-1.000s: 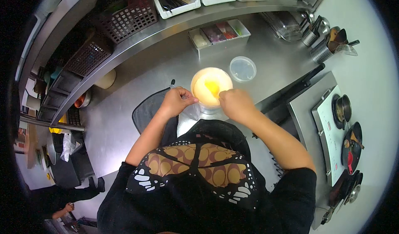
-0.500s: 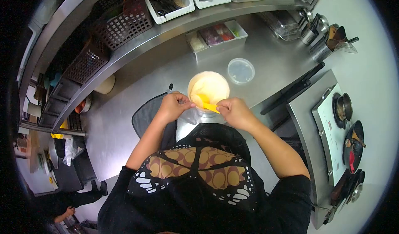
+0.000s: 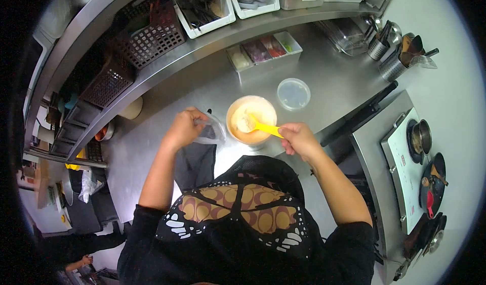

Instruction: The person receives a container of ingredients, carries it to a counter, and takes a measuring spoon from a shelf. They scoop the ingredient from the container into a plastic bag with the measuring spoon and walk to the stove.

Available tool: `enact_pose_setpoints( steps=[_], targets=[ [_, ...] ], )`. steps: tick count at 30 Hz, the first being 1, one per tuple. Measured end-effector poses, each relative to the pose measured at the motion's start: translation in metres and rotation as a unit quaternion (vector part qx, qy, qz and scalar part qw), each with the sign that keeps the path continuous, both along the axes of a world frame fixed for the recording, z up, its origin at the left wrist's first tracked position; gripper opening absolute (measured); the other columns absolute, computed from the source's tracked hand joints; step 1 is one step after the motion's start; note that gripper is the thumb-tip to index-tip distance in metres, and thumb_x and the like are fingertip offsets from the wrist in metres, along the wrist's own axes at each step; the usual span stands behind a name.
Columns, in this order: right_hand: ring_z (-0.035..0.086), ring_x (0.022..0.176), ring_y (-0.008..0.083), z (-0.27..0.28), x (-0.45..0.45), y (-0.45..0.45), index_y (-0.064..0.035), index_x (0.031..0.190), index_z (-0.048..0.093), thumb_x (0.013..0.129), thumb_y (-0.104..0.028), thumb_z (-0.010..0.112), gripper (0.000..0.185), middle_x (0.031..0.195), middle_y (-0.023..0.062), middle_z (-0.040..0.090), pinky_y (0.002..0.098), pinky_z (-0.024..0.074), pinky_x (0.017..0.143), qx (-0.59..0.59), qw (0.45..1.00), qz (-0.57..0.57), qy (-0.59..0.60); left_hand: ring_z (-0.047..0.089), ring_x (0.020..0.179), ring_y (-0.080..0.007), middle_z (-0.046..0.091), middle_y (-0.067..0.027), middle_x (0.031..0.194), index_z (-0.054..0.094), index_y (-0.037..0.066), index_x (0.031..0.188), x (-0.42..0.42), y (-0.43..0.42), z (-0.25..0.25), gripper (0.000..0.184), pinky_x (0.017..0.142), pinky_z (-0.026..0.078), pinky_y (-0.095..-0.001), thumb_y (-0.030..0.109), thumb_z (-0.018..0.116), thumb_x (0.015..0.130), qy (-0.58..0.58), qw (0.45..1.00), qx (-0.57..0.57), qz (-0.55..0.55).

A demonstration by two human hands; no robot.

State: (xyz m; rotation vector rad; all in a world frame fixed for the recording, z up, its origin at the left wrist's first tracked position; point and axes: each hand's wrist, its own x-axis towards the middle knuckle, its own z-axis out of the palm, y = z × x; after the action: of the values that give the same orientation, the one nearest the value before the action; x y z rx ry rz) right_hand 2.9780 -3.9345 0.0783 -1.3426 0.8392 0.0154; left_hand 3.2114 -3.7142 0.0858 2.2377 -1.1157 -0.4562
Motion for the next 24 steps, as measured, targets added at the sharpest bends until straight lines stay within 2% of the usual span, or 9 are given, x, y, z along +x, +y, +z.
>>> enact_pose_setpoints(
  steps=[1, 4, 7, 16, 24],
  targets=[
    [0.044, 0.038, 0.0079, -0.002, -0.002, -0.003, -0.0007, 0.091, 0.062, 0.089, -0.014, 0.054, 0.015, 0.055, -0.0001, 0.052, 0.0207, 0.0341, 0.036, 0.011, 1.0, -0.004, -0.01, 0.058, 0.095, -0.0345, 0.06, -0.0179, 0.102, 0.066, -0.001, 0.092, 0.005, -0.001, 0.008, 0.025, 0.084, 0.047, -0.0364, -0.005, 0.058, 0.068, -0.028, 0.999, 0.017, -0.007],
    [0.044, 0.038, 0.0082, -0.004, -0.005, -0.008, -0.0005, 0.091, 0.061, 0.088, -0.013, 0.054, 0.015, 0.055, 0.0002, 0.052, 0.0207, 0.0339, 0.036, 0.044, 0.998, -0.022, -0.039, 0.057, 0.098, -0.0352, 0.058, -0.0177, 0.107, 0.065, -0.002, 0.096, 0.02, -0.007, 0.013, 0.031, 0.086, 0.046, -0.0376, -0.008, 0.055, 0.067, -0.136, 0.99, -0.033, -0.009],
    [0.043, 0.038, 0.0085, -0.003, -0.007, -0.01, -0.0003, 0.091, 0.061, 0.088, -0.013, 0.055, 0.015, 0.055, 0.0008, 0.051, 0.0206, 0.0337, 0.036, 0.056, 0.996, -0.034, -0.062, 0.056, 0.101, -0.035, 0.056, -0.017, 0.111, 0.061, -0.004, 0.103, 0.025, -0.021, 0.023, 0.037, 0.087, 0.046, -0.0384, -0.009, 0.054, 0.067, -0.195, 0.979, -0.053, -0.02],
    [0.042, 0.036, 0.0085, 0.025, -0.01, -0.018, 0.0001, 0.09, 0.06, 0.088, -0.016, 0.056, 0.016, 0.054, 0.0007, 0.049, 0.0207, 0.0334, 0.035, 0.053, 0.993, -0.055, -0.091, 0.053, 0.108, -0.0338, 0.05, -0.016, 0.123, 0.054, -0.004, 0.115, 0.026, -0.053, 0.027, 0.05, 0.092, 0.043, -0.0367, -0.008, 0.054, 0.065, -0.153, 0.984, 0.043, -0.075],
    [0.043, 0.037, 0.0087, 0.039, 0.026, -0.012, 0.0003, 0.09, 0.06, 0.088, -0.015, 0.054, 0.017, 0.054, 0.0011, 0.05, 0.021, 0.0336, 0.035, 0.068, 0.99, -0.005, -0.125, 0.049, 0.113, -0.0338, 0.046, -0.0161, 0.127, 0.049, -0.001, 0.122, 0.017, -0.057, 0.034, 0.059, 0.095, 0.042, -0.0366, -0.008, 0.054, 0.064, -0.124, 0.987, 0.054, -0.088]
  ],
)
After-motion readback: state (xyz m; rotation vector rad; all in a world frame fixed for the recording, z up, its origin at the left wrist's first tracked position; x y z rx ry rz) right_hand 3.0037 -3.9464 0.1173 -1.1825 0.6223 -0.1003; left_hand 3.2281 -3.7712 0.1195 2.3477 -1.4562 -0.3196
